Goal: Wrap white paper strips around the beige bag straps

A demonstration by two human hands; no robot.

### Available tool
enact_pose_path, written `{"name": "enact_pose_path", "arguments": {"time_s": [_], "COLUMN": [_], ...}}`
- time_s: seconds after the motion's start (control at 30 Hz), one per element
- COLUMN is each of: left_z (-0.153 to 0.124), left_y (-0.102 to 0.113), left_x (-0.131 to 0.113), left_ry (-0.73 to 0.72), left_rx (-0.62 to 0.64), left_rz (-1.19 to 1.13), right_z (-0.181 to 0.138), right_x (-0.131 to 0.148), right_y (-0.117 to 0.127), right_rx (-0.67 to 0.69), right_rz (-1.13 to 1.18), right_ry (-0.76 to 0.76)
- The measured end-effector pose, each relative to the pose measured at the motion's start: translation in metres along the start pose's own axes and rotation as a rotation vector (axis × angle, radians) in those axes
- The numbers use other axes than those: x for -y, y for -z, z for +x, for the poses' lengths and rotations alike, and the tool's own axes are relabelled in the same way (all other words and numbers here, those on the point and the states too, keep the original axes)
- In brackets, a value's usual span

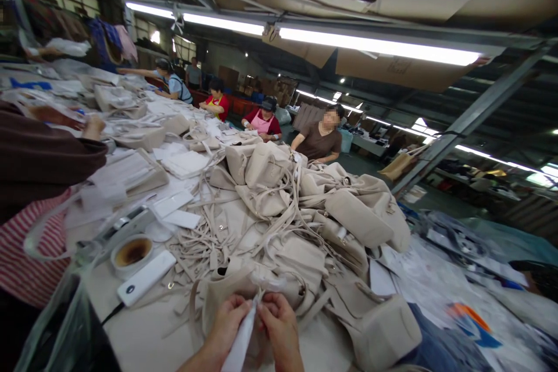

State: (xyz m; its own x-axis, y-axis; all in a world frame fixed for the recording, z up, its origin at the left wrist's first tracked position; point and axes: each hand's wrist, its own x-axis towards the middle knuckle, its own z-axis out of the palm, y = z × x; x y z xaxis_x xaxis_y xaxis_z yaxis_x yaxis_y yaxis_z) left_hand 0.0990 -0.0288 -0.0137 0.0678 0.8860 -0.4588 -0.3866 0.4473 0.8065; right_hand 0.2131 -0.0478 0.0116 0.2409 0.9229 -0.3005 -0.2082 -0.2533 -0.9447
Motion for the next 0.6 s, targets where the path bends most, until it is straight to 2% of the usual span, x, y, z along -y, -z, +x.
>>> {"name": "enact_pose_path", "arguments": {"time_s": [0.1,0.27,0.4,0.6], "left_z": [-0.008,-0.029,-0.037,-0.04], "left_y": [-0.004,-0.01,-0.011,-0.011], "left_x": [0.005,-0.003,-0.012,-0.013], "left_ry": [0.002,0.081,0.132,0.215], "left_rx": [0.033,0.227,0.204,0.266], "left_rz": [-0.078,-0.268,-0.306,-0.34], "right_z": [-0.004,-0.007,-0.007,-0.003], "right_x": [0.003,0.006,0.001,-0.012], "right_y": [-0.003,-0.003,0.003,0.008], "right_rx": [0.073,0.235,0.344,0.382], "right_rz": [0.121,0.375,0.473,0.534], "right_ry": [-0.083,-0.185,-0.198,-0.143]}}
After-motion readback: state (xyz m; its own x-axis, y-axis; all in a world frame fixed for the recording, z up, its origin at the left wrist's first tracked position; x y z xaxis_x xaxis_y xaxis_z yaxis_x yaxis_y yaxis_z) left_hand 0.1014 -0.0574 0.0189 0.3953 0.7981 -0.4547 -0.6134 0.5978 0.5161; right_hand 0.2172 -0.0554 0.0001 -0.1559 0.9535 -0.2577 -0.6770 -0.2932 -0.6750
